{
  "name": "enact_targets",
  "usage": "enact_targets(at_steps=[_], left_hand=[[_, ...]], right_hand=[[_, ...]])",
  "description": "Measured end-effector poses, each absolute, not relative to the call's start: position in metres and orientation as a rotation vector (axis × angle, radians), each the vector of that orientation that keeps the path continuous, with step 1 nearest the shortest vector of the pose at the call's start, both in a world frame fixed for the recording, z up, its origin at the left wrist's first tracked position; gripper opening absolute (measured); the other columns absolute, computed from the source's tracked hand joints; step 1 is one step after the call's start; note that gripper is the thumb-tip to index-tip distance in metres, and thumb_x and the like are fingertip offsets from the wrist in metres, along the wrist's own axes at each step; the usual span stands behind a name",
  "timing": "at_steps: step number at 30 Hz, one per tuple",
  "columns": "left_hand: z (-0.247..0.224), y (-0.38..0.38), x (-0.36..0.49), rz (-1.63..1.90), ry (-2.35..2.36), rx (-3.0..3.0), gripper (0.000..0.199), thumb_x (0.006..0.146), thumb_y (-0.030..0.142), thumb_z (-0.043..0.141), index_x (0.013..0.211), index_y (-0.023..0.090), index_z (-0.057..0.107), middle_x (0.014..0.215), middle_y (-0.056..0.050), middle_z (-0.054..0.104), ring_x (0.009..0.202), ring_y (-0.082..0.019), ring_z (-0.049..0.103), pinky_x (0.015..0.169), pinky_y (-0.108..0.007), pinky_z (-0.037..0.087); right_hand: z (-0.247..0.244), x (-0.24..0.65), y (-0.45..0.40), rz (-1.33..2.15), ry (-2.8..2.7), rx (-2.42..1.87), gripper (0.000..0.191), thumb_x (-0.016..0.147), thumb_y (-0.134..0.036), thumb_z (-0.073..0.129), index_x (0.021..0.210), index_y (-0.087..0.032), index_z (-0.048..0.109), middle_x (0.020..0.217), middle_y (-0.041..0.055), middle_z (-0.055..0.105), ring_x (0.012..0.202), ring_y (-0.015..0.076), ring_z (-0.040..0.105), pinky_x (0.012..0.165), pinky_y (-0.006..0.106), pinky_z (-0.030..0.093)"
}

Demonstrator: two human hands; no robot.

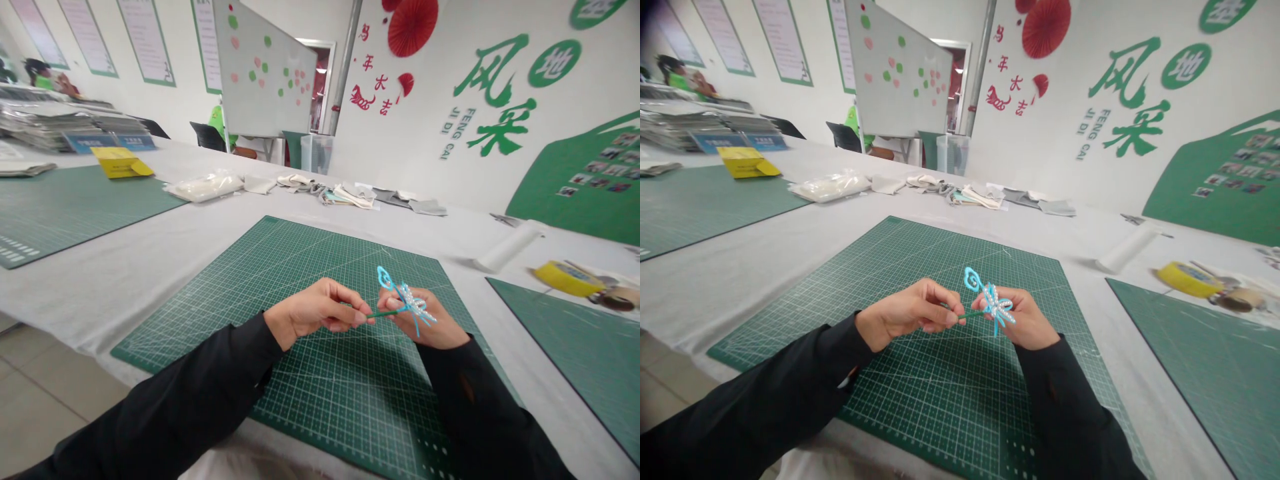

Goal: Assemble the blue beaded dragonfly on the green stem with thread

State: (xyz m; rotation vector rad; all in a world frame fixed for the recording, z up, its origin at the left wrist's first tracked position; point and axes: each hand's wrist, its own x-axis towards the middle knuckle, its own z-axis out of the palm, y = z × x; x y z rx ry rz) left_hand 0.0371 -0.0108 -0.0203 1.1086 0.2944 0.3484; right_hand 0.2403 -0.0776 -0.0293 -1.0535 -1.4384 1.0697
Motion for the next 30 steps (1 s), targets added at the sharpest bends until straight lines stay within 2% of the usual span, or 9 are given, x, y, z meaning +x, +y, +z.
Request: enact_targets(at_steps=[3,6,11,17,24,30], left_hand=[[-0.022,-0.014,0.038,0.289,0.286,1.117,0.016,0.059,0.016,0.076,0.072,0.01,0.071,0.069,-0.005,0.067,0.039,-0.001,0.038,0.037,-0.019,0.021],[-0.022,-0.016,0.039,0.235,0.281,1.114,0.017,0.058,0.015,0.077,0.072,0.01,0.071,0.069,-0.006,0.068,0.039,-0.001,0.039,0.037,-0.018,0.022],[-0.023,-0.017,0.04,0.22,0.277,1.111,0.015,0.058,0.014,0.076,0.071,0.009,0.07,0.066,-0.004,0.067,0.038,-0.001,0.041,0.036,-0.018,0.023],[-0.022,-0.017,0.04,0.241,0.298,1.079,0.017,0.058,0.016,0.077,0.072,0.01,0.07,0.064,-0.005,0.067,0.038,-0.001,0.04,0.036,-0.018,0.022],[-0.021,-0.016,0.04,0.312,0.289,1.054,0.013,0.059,0.012,0.075,0.07,0.009,0.07,0.065,-0.005,0.067,0.036,-0.002,0.042,0.036,-0.018,0.022],[-0.021,-0.017,0.04,0.32,0.306,1.082,0.013,0.06,0.012,0.075,0.072,0.009,0.07,0.059,-0.003,0.064,0.037,-0.002,0.042,0.036,-0.017,0.023]], right_hand=[[-0.033,0.232,-0.075,0.971,-1.474,-1.067,0.018,0.074,-0.038,0.069,0.074,-0.02,0.073,0.067,0.0011,0.054,0.059,0.0116,0.046,0.052,0.028,0.038],[-0.034,0.219,-0.074,0.963,-1.449,-1.038,0.018,0.07,-0.038,0.072,0.071,-0.021,0.075,0.063,-0.0001,0.05,0.055,0.0105,0.045,0.049,0.027,0.037],[-0.035,0.204,-0.074,0.963,-1.433,-0.991,0.007,0.07,-0.028,0.074,0.074,-0.024,0.076,0.056,-0.0025,0.047,0.05,0.0093,0.043,0.045,0.025,0.035],[-0.032,0.209,-0.075,0.79,-1.433,-1.17,0.009,0.072,-0.029,0.071,0.071,-0.022,0.076,0.056,-0.0022,0.047,0.052,0.01,0.042,0.05,0.027,0.039],[-0.033,0.214,-0.074,0.699,-1.353,-1.153,0.012,0.071,-0.033,0.072,0.066,-0.022,0.073,0.065,0.0017,0.062,0.062,0.0142,0.054,0.056,0.029,0.044],[-0.033,0.214,-0.074,0.718,-1.3,-1.144,0.009,0.069,-0.032,0.074,0.065,-0.023,0.073,0.064,0.0011,0.065,0.062,0.0145,0.056,0.057,0.029,0.043]])
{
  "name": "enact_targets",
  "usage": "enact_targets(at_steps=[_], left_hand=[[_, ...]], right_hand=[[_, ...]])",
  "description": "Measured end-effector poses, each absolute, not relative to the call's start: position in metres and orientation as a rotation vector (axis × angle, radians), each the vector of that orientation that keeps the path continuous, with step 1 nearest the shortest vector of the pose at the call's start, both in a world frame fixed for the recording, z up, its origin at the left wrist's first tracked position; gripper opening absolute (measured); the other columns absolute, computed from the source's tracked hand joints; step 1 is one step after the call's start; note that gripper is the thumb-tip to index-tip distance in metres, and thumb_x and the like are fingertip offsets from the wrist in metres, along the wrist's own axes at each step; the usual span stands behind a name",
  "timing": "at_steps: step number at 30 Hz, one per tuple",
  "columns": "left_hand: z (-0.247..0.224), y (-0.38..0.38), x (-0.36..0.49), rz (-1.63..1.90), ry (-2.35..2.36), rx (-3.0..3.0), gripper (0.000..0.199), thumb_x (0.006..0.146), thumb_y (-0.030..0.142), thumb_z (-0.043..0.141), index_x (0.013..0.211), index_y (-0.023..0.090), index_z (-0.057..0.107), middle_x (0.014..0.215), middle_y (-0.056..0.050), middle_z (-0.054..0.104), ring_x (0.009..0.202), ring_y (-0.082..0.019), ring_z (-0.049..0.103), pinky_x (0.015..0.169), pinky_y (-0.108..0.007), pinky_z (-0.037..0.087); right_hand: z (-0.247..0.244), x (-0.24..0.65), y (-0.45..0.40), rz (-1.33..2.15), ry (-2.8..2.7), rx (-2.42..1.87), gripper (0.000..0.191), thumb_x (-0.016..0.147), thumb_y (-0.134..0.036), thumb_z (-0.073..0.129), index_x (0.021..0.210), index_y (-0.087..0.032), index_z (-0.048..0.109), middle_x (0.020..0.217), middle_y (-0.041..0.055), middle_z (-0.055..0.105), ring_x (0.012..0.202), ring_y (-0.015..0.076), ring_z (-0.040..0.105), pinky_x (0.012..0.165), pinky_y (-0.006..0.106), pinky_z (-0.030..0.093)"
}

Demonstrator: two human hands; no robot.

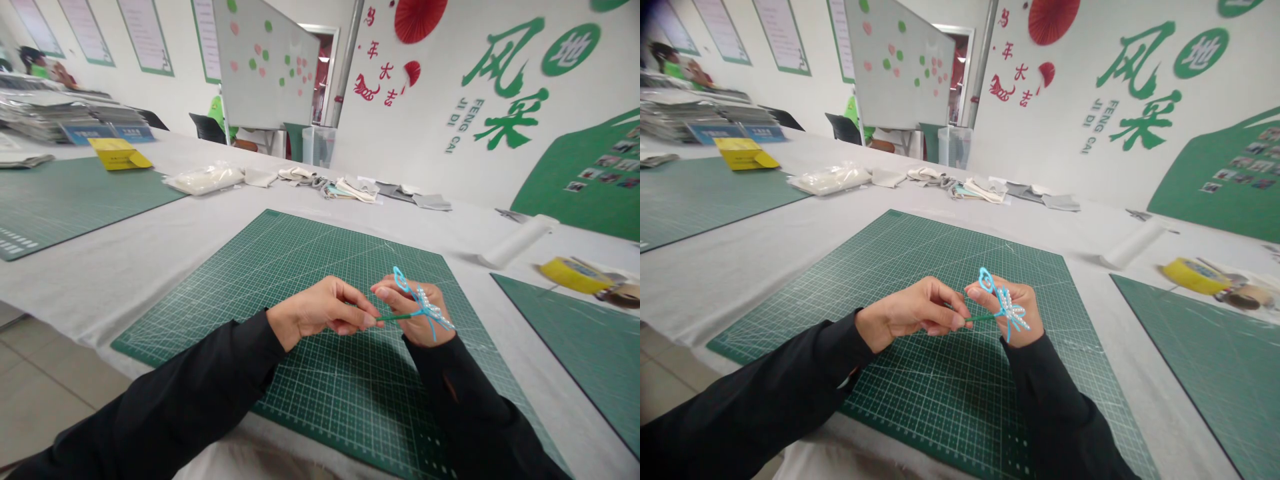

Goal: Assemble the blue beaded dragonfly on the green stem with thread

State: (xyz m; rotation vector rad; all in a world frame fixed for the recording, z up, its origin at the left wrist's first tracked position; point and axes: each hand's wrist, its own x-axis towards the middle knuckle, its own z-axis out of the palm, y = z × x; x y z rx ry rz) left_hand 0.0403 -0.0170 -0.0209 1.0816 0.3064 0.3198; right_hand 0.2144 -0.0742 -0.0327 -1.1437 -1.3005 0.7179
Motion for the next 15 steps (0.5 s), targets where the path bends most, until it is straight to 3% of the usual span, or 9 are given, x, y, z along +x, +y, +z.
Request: enact_targets(at_steps=[9,15], left_hand=[[-0.0197,-0.0173,0.0406,0.342,0.312,1.113,0.016,0.059,0.017,0.077,0.071,0.009,0.07,0.056,-0.001,0.061,0.037,-0.002,0.042,0.037,-0.018,0.026],[-0.0181,-0.0195,0.0396,0.379,0.319,1.201,0.015,0.06,0.02,0.077,0.069,0.01,0.069,0.047,0.004,0.052,0.038,-0.002,0.04,0.04,-0.019,0.029]], right_hand=[[-0.0322,0.2121,-0.0748,0.638,-1.213,-1.155,0.011,0.064,-0.032,0.075,0.062,-0.022,0.072,0.064,0.0024,0.067,0.06,0.0172,0.058,0.055,0.032,0.044],[-0.0303,0.2141,-0.0753,0.613,-1.15,-1.272,0.017,0.059,-0.036,0.078,0.064,-0.02,0.074,0.055,0.0006,0.063,0.051,0.0142,0.053,0.049,0.029,0.04]])
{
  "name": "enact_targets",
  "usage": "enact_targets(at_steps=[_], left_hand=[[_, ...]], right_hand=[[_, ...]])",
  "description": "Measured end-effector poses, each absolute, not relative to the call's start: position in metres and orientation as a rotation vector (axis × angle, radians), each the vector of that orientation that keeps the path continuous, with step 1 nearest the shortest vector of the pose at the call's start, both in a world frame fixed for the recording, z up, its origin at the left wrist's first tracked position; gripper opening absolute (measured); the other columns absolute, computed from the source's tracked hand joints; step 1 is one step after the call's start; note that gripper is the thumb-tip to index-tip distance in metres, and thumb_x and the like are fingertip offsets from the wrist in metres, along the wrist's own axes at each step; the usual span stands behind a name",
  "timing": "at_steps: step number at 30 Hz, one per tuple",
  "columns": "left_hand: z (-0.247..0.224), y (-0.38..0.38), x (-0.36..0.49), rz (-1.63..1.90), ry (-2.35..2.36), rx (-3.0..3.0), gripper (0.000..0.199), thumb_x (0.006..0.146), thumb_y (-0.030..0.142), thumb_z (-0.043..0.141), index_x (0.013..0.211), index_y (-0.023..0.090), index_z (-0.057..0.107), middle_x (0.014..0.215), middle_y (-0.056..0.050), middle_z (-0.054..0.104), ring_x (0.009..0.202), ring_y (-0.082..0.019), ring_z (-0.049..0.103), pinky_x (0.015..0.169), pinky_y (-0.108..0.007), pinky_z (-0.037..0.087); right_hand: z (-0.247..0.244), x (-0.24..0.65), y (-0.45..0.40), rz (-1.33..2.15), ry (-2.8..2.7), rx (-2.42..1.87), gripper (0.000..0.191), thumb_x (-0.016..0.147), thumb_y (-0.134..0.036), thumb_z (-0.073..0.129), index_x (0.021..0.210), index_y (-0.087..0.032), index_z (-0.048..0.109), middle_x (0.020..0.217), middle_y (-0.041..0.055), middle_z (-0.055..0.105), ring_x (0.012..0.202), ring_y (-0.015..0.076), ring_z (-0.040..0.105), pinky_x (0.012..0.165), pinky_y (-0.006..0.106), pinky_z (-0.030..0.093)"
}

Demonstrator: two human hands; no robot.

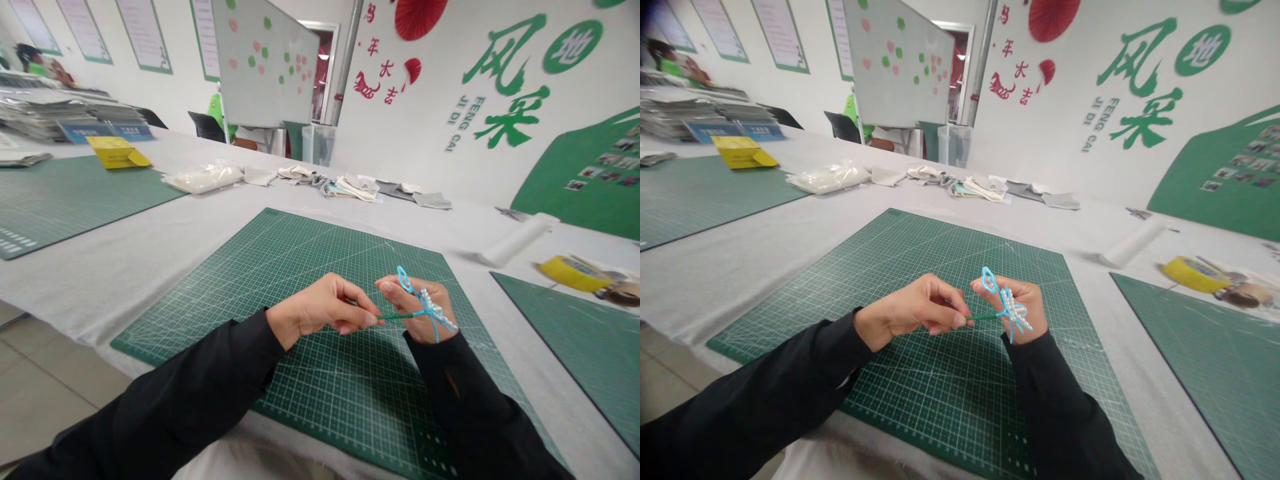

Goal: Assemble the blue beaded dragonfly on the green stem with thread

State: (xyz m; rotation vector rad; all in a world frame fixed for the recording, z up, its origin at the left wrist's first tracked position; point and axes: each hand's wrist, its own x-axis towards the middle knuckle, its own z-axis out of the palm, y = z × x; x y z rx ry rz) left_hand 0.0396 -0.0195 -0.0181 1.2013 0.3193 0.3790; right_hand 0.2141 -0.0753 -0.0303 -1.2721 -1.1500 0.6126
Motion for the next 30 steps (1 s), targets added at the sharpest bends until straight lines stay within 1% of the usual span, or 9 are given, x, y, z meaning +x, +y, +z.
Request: enact_targets(at_steps=[4,8,12,14,17,20,23,26,30], left_hand=[[-0.019,-0.019,0.039,0.427,0.312,1.245,0.017,0.062,0.022,0.076,0.072,0.01,0.07,0.047,0.004,0.052,0.039,-0.002,0.038,0.042,-0.02,0.031],[-0.017,-0.02,0.04,0.508,0.293,1.276,0.014,0.064,0.022,0.075,0.071,0.011,0.069,0.051,0.002,0.054,0.04,-0.003,0.04,0.04,-0.02,0.029],[-0.013,-0.024,0.042,0.729,0.274,1.378,0.008,0.067,0.019,0.071,0.069,0.012,0.068,0.06,0.002,0.054,0.04,-0.003,0.043,0.041,-0.021,0.032],[-0.011,-0.026,0.043,0.807,0.272,1.438,0.006,0.069,0.018,0.07,0.069,0.012,0.068,0.063,0.002,0.053,0.04,-0.003,0.044,0.041,-0.021,0.033],[-0.011,-0.028,0.044,0.844,0.277,1.48,0.005,0.07,0.017,0.068,0.07,0.012,0.069,0.066,0.002,0.052,0.041,-0.003,0.045,0.04,-0.021,0.033],[-0.01,-0.027,0.044,0.856,0.288,1.488,0.005,0.071,0.016,0.067,0.07,0.012,0.069,0.066,0.002,0.052,0.042,-0.002,0.045,0.04,-0.02,0.033],[-0.009,-0.028,0.044,0.875,0.297,1.482,0.005,0.07,0.016,0.068,0.07,0.011,0.069,0.067,0.002,0.052,0.043,-0.002,0.045,0.039,-0.019,0.033],[-0.009,-0.028,0.044,0.89,0.311,1.482,0.004,0.069,0.015,0.068,0.07,0.011,0.069,0.067,0.002,0.052,0.043,-0.002,0.045,0.039,-0.019,0.033],[-0.009,-0.027,0.046,0.92,0.338,1.461,0.004,0.069,0.015,0.068,0.07,0.011,0.069,0.066,0.002,0.053,0.042,-0.002,0.044,0.039,-0.019,0.032]], right_hand=[[-0.032,0.216,-0.075,0.605,-1.167,-1.324,0.022,0.061,-0.04,0.076,0.064,-0.018,0.073,0.051,0.0004,0.059,0.049,0.0129,0.05,0.046,0.028,0.037],[-0.034,0.217,-0.073,0.602,-1.147,-1.34,0.025,0.061,-0.041,0.076,0.061,-0.017,0.07,0.051,-0.0001,0.057,0.049,0.0116,0.047,0.045,0.027,0.034],[-0.032,0.217,-0.072,0.698,-1.03,-1.281,0.025,0.056,-0.039,0.079,0.055,-0.018,0.067,0.05,-0.0009,0.053,0.05,0.0106,0.044,0.045,0.026,0.033],[-0.028,0.215,-0.072,0.735,-0.971,-1.255,0.024,0.053,-0.037,0.081,0.056,-0.017,0.067,0.049,-0.0016,0.052,0.048,0.0091,0.041,0.043,0.025,0.03],[-0.023,0.212,-0.074,0.714,-0.891,-1.227,0.023,0.049,-0.034,0.083,0.059,-0.017,0.07,0.05,-0.0018,0.053,0.046,0.0073,0.037,0.041,0.024,0.027],[-0.023,0.212,-0.075,0.686,-0.848,-1.214,0.023,0.047,-0.031,0.083,0.061,-0.017,0.071,0.052,-0.0011,0.056,0.047,0.0069,0.038,0.042,0.024,0.028],[-0.025,0.215,-0.074,0.671,-0.842,-1.233,0.022,0.049,-0.031,0.083,0.062,-0.017,0.072,0.055,0.0,0.06,0.048,0.0079,0.042,0.043,0.024,0.032],[-0.027,0.217,-0.074,0.671,-0.85,-1.225,0.022,0.051,-0.032,0.082,0.063,-0.017,0.071,0.058,0.0008,0.061,0.048,0.008,0.042,0.043,0.025,0.031],[-0.028,0.216,-0.073,0.658,-0.896,-1.194,0.02,0.055,-0.032,0.081,0.057,-0.016,0.069,0.049,-0.002,0.052,0.045,0.0067,0.036,0.042,0.024,0.025]])
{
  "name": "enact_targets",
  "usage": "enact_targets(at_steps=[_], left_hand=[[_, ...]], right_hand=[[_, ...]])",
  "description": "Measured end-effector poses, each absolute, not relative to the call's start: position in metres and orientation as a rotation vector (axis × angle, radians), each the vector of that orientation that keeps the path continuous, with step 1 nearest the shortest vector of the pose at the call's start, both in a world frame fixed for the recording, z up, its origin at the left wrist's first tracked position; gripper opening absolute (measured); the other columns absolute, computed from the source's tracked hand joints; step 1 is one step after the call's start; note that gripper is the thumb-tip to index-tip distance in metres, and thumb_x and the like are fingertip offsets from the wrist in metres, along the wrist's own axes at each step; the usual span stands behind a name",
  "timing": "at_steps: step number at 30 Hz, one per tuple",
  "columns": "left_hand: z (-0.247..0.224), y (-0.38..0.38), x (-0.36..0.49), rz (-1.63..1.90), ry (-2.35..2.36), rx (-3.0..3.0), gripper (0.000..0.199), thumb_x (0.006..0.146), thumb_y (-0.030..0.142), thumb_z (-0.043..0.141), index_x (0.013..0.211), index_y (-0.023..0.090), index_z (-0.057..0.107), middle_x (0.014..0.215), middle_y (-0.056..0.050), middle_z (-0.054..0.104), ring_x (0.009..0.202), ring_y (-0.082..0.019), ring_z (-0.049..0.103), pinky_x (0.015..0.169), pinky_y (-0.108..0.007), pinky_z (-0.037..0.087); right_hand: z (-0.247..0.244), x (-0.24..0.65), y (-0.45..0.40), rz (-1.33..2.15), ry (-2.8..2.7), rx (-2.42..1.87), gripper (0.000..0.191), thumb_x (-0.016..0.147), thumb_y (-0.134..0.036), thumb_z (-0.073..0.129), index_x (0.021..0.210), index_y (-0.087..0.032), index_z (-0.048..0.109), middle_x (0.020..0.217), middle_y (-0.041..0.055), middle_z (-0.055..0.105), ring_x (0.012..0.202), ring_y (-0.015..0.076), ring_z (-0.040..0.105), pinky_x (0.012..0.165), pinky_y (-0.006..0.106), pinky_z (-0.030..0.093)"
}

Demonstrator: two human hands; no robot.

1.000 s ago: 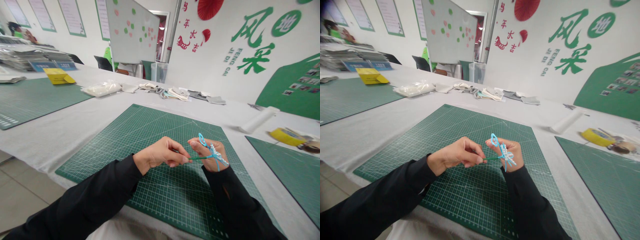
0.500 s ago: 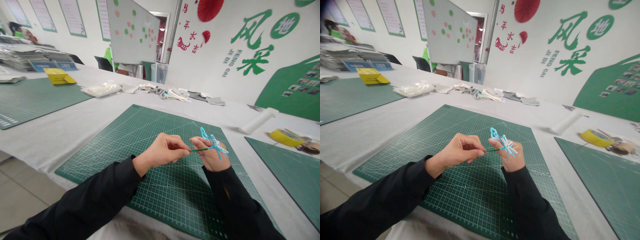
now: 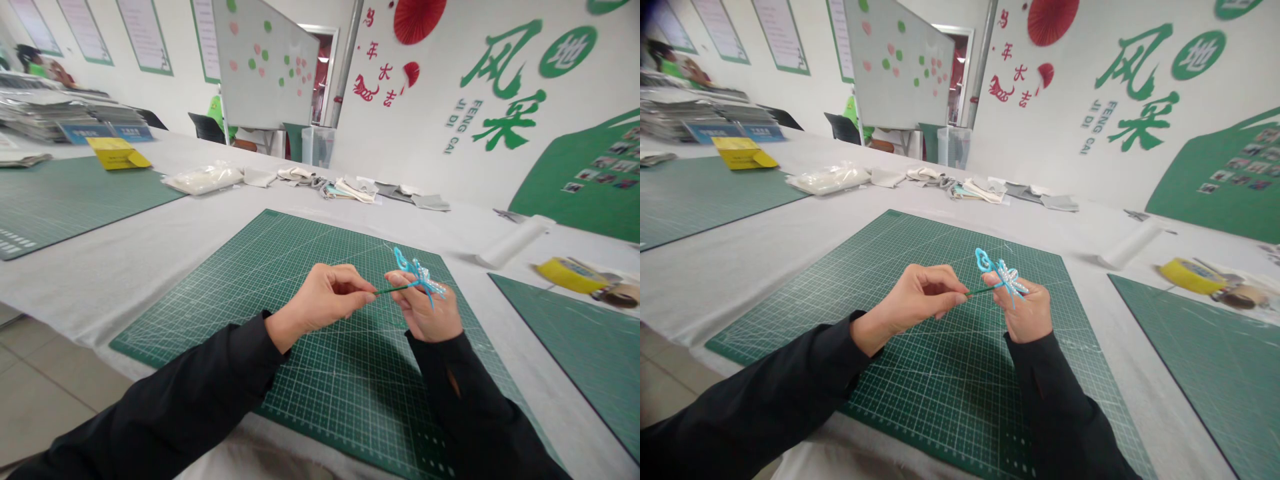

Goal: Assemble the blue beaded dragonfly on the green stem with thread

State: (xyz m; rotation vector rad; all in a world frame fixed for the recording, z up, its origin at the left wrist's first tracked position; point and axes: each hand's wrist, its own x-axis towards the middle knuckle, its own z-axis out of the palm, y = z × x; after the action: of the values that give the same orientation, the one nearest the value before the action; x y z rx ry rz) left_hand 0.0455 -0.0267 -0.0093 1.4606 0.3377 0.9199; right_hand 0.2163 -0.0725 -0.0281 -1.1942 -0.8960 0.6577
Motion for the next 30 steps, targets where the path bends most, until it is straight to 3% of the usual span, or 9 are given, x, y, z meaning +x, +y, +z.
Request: enact_targets(at_steps=[7,19,25,30], left_hand=[[-0.01,-0.024,0.046,1.031,0.428,1.385,0.005,0.07,0.016,0.069,0.071,0.011,0.069,0.064,0.002,0.052,0.043,-0.003,0.045,0.041,-0.02,0.033],[-0.014,-0.019,0.048,1.153,0.577,1.335,0.01,0.069,0.02,0.07,0.076,0.013,0.071,0.062,0.003,0.052,0.042,-0.003,0.043,0.042,-0.02,0.034],[-0.015,-0.014,0.045,1.099,0.638,1.167,0.013,0.067,0.022,0.072,0.075,0.013,0.07,0.048,0.005,0.048,0.042,-0.003,0.039,0.043,-0.018,0.029],[-0.019,-0.006,0.044,1.091,0.607,1.027,0.018,0.065,0.023,0.074,0.078,0.011,0.07,0.055,0.003,0.053,0.044,-0.002,0.038,0.043,-0.018,0.026]], right_hand=[[-0.031,0.216,-0.07,0.699,-0.9,-1.252,0.024,0.057,-0.036,0.08,0.066,-0.015,0.073,0.043,-0.0041,0.046,0.043,0.0055,0.034,0.042,0.023,0.023],[-0.03,0.208,-0.078,0.602,-0.992,-1.336,0.024,0.061,-0.038,0.078,0.073,-0.018,0.076,0.047,-0.0015,0.053,0.044,0.0079,0.038,0.041,0.024,0.03],[-0.023,0.199,-0.084,0.461,-1.162,-1.459,0.021,0.067,-0.041,0.072,0.071,-0.02,0.075,0.054,0.0019,0.063,0.049,0.0128,0.051,0.048,0.027,0.042],[-0.018,0.193,-0.089,0.136,-1.447,-1.499,0.021,0.078,-0.038,0.063,0.071,-0.02,0.073,0.059,0.0017,0.063,0.049,0.0112,0.048,0.05,0.026,0.04]])
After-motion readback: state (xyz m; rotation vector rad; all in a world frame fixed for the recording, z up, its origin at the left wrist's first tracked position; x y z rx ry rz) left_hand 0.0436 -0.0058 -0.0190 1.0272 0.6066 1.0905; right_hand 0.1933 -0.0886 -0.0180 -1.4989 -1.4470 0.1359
